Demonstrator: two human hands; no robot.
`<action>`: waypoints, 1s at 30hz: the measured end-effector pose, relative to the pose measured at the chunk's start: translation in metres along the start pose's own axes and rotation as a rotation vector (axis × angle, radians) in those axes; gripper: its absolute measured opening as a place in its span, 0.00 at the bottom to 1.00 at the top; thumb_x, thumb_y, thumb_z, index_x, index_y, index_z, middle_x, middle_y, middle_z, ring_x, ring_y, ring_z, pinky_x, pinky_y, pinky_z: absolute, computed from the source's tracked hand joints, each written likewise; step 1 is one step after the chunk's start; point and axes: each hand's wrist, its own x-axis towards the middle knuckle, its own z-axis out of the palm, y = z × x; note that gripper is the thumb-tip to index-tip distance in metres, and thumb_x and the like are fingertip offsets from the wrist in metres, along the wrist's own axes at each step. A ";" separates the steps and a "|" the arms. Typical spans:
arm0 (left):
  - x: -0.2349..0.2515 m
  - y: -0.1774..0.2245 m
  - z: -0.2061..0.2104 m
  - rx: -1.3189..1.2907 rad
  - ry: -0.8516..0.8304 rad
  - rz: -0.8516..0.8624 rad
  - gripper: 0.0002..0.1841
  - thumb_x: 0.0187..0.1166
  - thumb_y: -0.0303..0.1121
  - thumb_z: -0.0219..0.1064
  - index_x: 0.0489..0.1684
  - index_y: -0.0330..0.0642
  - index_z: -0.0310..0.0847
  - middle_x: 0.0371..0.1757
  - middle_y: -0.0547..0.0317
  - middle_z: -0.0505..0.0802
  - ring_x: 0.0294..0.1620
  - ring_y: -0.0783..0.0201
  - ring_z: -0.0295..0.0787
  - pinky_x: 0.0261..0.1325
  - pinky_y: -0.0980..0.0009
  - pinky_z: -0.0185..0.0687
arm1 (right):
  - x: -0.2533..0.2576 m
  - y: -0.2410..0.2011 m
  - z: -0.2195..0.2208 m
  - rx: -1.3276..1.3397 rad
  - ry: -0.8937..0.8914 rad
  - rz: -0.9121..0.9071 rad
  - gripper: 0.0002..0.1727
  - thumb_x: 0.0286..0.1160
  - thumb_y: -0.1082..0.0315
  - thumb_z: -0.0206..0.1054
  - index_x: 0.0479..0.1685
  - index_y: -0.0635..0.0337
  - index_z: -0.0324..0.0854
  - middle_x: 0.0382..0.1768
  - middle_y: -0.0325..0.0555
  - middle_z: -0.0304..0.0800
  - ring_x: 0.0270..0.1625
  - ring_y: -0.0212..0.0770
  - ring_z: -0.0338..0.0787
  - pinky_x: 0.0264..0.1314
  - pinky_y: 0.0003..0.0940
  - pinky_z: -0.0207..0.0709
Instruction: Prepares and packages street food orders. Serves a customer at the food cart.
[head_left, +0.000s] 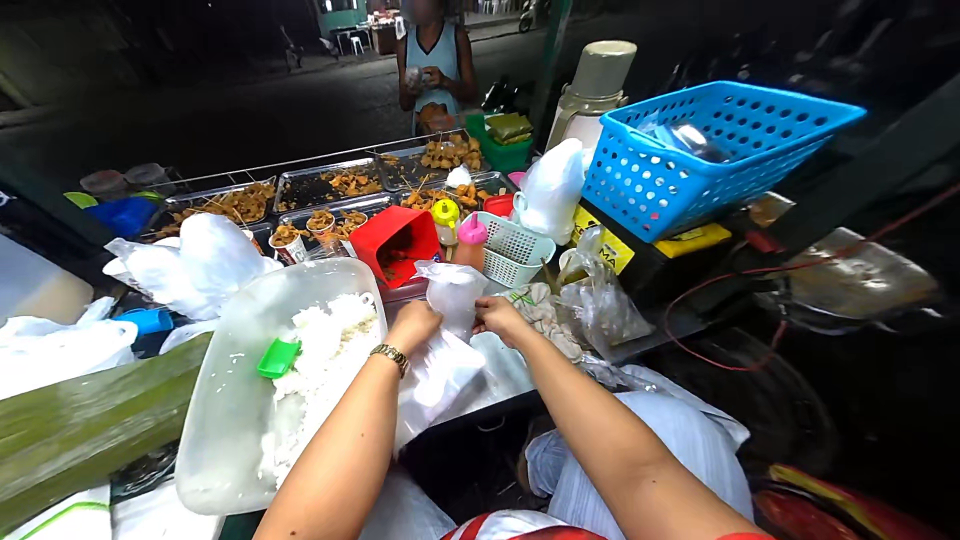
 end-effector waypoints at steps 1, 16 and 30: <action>-0.005 0.000 -0.008 -0.005 0.085 0.053 0.16 0.87 0.32 0.59 0.58 0.27 0.85 0.59 0.30 0.89 0.64 0.39 0.85 0.70 0.41 0.73 | -0.004 -0.004 -0.006 0.007 0.002 -0.008 0.18 0.91 0.74 0.52 0.73 0.69 0.75 0.59 0.58 0.84 0.44 0.39 0.89 0.47 0.34 0.86; -0.040 0.006 -0.021 -0.786 0.235 0.505 0.14 0.76 0.26 0.73 0.58 0.41 0.85 0.41 0.62 0.92 0.36 0.73 0.89 0.40 0.76 0.87 | -0.099 -0.055 0.003 -0.350 0.245 -0.863 0.09 0.74 0.67 0.74 0.34 0.65 0.92 0.36 0.47 0.93 0.40 0.32 0.90 0.47 0.30 0.84; -0.039 0.008 -0.008 -0.988 0.094 0.661 0.08 0.68 0.18 0.70 0.30 0.43 0.87 0.39 0.62 0.92 0.37 0.73 0.87 0.42 0.74 0.87 | -0.094 -0.048 0.004 -0.371 0.382 -0.940 0.14 0.86 0.65 0.62 0.43 0.63 0.92 0.37 0.45 0.91 0.41 0.30 0.89 0.49 0.26 0.83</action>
